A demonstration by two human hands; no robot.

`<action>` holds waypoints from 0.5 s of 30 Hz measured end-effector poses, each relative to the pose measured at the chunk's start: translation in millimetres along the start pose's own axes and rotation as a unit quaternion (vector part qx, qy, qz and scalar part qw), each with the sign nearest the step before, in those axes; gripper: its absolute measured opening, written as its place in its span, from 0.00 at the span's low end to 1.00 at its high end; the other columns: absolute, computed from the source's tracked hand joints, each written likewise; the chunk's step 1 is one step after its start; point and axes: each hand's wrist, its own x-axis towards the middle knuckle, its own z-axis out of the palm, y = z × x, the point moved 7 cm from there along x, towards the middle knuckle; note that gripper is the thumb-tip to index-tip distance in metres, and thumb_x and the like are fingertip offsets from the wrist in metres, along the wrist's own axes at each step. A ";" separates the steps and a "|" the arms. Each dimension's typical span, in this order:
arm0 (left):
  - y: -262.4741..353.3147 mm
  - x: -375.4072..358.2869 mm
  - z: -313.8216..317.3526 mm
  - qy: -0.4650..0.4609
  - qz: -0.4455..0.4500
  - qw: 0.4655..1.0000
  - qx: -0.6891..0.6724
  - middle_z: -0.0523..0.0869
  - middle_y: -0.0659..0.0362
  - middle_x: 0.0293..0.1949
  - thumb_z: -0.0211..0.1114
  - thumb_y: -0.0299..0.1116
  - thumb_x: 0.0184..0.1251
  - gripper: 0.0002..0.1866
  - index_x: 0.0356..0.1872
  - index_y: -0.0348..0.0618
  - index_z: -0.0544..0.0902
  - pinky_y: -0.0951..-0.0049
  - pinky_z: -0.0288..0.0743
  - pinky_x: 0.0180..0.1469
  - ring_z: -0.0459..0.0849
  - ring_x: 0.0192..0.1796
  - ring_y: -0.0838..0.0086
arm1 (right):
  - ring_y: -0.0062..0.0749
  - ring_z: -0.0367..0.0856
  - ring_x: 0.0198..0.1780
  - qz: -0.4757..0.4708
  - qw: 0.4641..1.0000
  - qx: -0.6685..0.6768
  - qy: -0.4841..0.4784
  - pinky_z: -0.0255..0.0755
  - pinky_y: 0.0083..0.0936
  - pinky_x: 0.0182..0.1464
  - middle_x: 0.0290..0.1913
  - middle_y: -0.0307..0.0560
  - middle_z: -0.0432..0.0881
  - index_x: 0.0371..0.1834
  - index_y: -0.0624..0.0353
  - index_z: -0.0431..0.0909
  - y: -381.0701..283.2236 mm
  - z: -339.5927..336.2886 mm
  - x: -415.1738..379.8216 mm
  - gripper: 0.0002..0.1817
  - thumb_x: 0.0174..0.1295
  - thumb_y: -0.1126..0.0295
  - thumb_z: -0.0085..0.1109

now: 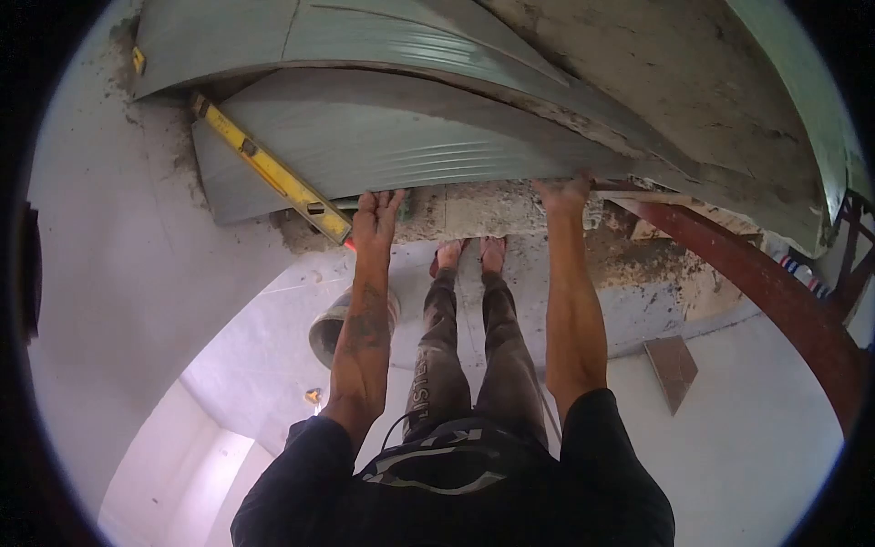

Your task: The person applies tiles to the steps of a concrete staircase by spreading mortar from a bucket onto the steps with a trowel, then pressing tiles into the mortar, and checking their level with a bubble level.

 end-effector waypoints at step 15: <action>-18.4 0.6 -5.3 0.003 0.016 0.992 -0.121 0.76 0.64 0.63 0.47 0.38 0.80 0.16 0.63 0.52 0.72 0.46 0.59 0.68 0.67 0.69 0.66 | 0.50 0.41 0.80 0.024 0.996 -0.035 -0.080 0.36 0.62 0.76 0.80 0.49 0.45 0.79 0.52 0.48 6.9 -4.8 24.2 0.32 0.78 0.47 0.30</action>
